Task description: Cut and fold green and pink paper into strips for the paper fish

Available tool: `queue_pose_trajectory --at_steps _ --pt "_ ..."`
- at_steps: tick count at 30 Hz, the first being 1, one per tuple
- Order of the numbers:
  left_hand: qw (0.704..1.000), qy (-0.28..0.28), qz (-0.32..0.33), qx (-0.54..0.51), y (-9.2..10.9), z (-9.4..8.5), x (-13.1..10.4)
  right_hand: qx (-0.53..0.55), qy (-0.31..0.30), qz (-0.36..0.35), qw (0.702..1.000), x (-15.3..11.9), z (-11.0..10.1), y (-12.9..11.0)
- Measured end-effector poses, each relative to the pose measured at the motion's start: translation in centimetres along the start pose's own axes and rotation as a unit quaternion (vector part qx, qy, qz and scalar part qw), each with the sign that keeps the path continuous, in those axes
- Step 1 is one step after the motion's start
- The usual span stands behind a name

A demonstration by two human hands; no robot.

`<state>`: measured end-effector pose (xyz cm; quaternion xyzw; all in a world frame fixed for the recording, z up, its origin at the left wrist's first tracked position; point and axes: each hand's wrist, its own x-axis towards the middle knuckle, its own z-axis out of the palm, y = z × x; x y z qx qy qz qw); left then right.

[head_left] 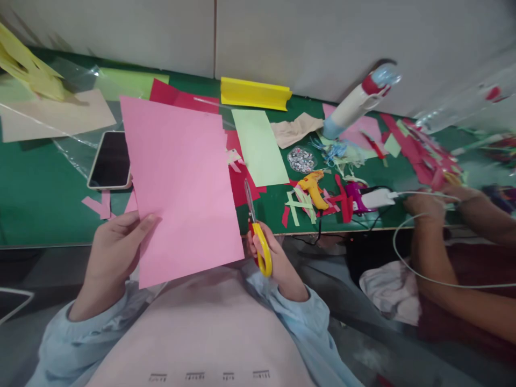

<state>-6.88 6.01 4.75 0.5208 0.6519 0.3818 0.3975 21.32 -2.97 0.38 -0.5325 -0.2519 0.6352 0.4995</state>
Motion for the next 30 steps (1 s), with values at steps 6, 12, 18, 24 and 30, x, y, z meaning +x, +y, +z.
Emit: queue_pose_trajectory --at_steps 6,12,18,24,30 --pt "0.992 -0.030 -0.075 -0.094 0.8 0.3 -0.2 -0.375 0.163 -0.097 0.907 0.4 -3.0 -3.7" --pt "0.979 -0.066 -0.131 -0.144 1.9 0.8 -0.6 -0.628 0.282 -0.099 0.719 2.1 -4.1 -5.8" --pt "0.951 -0.118 -0.177 -0.225 0.7 1.7 -0.3 -0.706 0.280 -0.078 0.646 4.4 -2.9 -6.9" --pt "0.949 -0.128 -0.176 -0.227 -0.6 3.0 -1.2 -0.751 0.239 -0.102 0.607 4.8 -2.1 -8.0" --pt "0.940 -0.104 -0.194 -0.259 -0.7 5.1 -2.8 -0.640 0.165 -0.153 0.735 4.0 -0.9 -8.1"
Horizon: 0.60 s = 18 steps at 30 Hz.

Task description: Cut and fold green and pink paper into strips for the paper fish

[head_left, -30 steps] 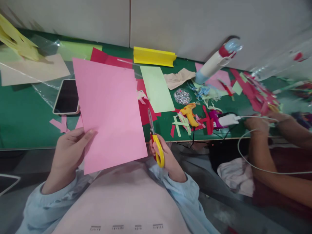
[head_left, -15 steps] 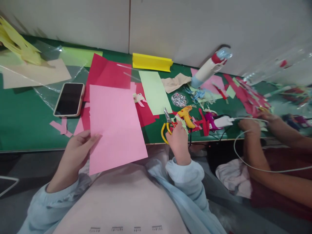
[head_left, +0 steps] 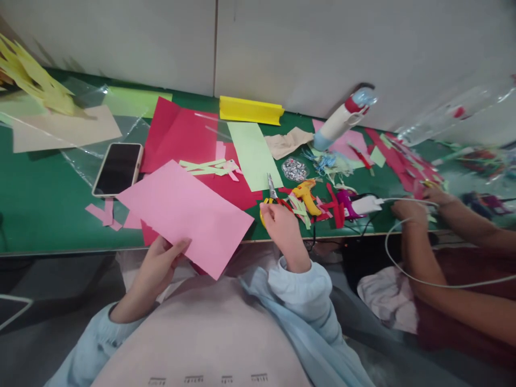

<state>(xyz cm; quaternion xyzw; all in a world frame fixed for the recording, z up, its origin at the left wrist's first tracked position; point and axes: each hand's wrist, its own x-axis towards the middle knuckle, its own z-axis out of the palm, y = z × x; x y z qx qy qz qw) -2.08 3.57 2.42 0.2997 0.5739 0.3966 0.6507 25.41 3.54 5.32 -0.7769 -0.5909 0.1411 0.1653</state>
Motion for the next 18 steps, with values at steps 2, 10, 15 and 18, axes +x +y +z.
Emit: queue_pose_trajectory --at_steps 2,10,15,18 --pt "1.000 -0.003 -0.003 -0.014 -0.4 0.6 -0.3 0.074 -0.039 0.021 0.996 0.0 0.4 -0.2" --pt "0.980 -0.154 -0.120 0.045 -0.6 0.7 -1.3 0.113 -0.052 0.026 0.992 1.4 1.3 0.7" --pt "0.926 -0.280 -0.135 0.212 1.0 -1.6 -0.8 0.032 -0.032 -0.017 0.999 2.4 1.0 1.5" --pt "0.927 -0.269 -0.052 0.258 2.3 -2.8 0.3 0.010 -0.028 -0.054 0.998 2.8 0.8 1.6"
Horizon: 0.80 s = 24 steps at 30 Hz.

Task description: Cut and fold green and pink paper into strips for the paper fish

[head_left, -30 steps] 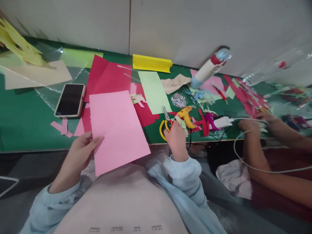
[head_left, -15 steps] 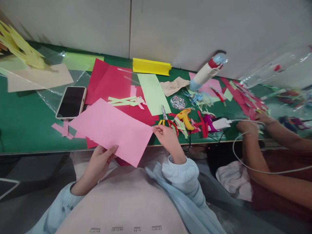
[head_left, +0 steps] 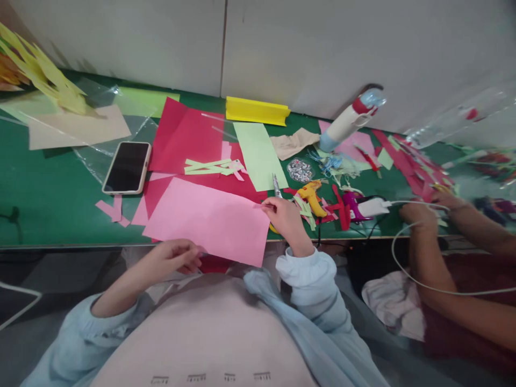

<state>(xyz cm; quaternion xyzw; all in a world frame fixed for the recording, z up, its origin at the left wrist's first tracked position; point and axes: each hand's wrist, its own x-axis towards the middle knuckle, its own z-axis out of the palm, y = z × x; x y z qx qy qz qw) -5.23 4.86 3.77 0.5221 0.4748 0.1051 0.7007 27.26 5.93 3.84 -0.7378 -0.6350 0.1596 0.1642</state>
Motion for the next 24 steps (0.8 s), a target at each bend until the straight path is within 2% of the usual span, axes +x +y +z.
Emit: queue_pose_trajectory --at_steps 2,4,7,8,10,13,15,19,24 --pt "0.992 0.066 0.070 0.078 0.6 -1.4 0.5 -0.008 0.001 -0.037 0.999 0.3 0.0 0.1" --pt "0.960 0.153 0.131 0.196 1.3 -2.7 1.5 -0.009 -0.002 -0.074 0.997 0.6 0.0 0.0" --pt "0.854 0.279 0.209 0.386 2.4 -4.4 3.4 -0.004 -0.002 -0.124 0.992 1.0 0.2 -0.1" --pt "0.824 0.290 0.231 0.429 2.7 -4.8 4.1 -0.003 0.000 -0.138 0.990 1.2 0.3 -0.2" --pt "0.775 0.277 0.271 0.500 2.8 -5.5 5.2 -0.004 0.006 -0.160 0.987 1.4 0.5 -0.3" --pt "0.730 0.279 0.273 0.561 2.3 -6.2 6.3 -0.016 0.019 -0.169 0.985 1.6 0.6 -0.2" --pt "0.715 0.283 0.273 0.578 1.8 -6.5 6.6 -0.024 0.020 -0.171 0.985 1.8 0.6 -0.1" --pt "0.707 0.290 0.290 0.576 1.4 -6.8 6.8 -0.066 0.001 -0.165 0.984 1.9 0.2 -0.2" --pt "0.663 0.295 0.310 0.614 1.6 -6.6 6.3 -0.200 -0.035 -0.147 0.968 1.4 -1.3 -3.1"
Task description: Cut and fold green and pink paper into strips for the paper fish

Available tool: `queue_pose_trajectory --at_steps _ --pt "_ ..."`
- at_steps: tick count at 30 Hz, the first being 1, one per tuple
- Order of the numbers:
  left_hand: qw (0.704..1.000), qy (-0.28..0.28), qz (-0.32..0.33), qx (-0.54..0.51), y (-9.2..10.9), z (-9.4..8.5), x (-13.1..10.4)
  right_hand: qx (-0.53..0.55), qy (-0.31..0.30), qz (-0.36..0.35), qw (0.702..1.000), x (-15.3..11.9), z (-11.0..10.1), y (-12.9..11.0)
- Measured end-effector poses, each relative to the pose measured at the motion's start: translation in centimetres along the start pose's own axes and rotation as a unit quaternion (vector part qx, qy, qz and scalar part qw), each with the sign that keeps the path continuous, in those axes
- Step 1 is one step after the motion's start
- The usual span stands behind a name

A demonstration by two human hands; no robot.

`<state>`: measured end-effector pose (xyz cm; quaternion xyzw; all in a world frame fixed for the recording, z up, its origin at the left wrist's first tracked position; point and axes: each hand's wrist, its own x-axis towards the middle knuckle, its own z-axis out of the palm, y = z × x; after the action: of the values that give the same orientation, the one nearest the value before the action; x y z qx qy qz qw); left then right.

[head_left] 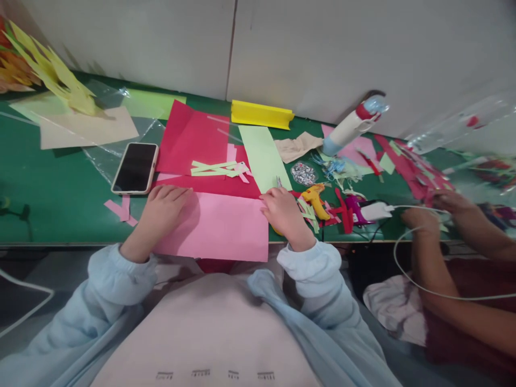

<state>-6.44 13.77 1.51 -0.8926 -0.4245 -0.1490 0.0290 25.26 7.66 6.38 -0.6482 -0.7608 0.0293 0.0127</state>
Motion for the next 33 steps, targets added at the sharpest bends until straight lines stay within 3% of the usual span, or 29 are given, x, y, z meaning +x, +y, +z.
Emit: queue_pose_trajectory --at_steps 5,12,17,24,33 --pt "1.000 0.001 0.013 0.024 0.5 -0.3 -0.3 -0.002 -0.011 -0.026 1.000 1.3 -1.2 -5.0" --pt "1.000 0.021 0.001 0.003 0.3 0.4 -0.6 0.012 0.040 -0.005 0.999 4.5 2.4 -10.2" --pt "1.000 0.018 -0.007 0.011 0.6 0.4 -0.7 0.085 0.051 -0.021 0.995 5.4 4.4 -10.4" --pt "1.000 0.009 0.003 0.008 1.6 0.0 -1.6 0.106 0.034 -0.067 0.992 5.0 3.9 -9.2" --pt "1.000 -0.004 -0.007 0.030 3.2 0.8 -4.1 0.067 0.127 -0.143 0.979 3.7 5.9 -9.2"
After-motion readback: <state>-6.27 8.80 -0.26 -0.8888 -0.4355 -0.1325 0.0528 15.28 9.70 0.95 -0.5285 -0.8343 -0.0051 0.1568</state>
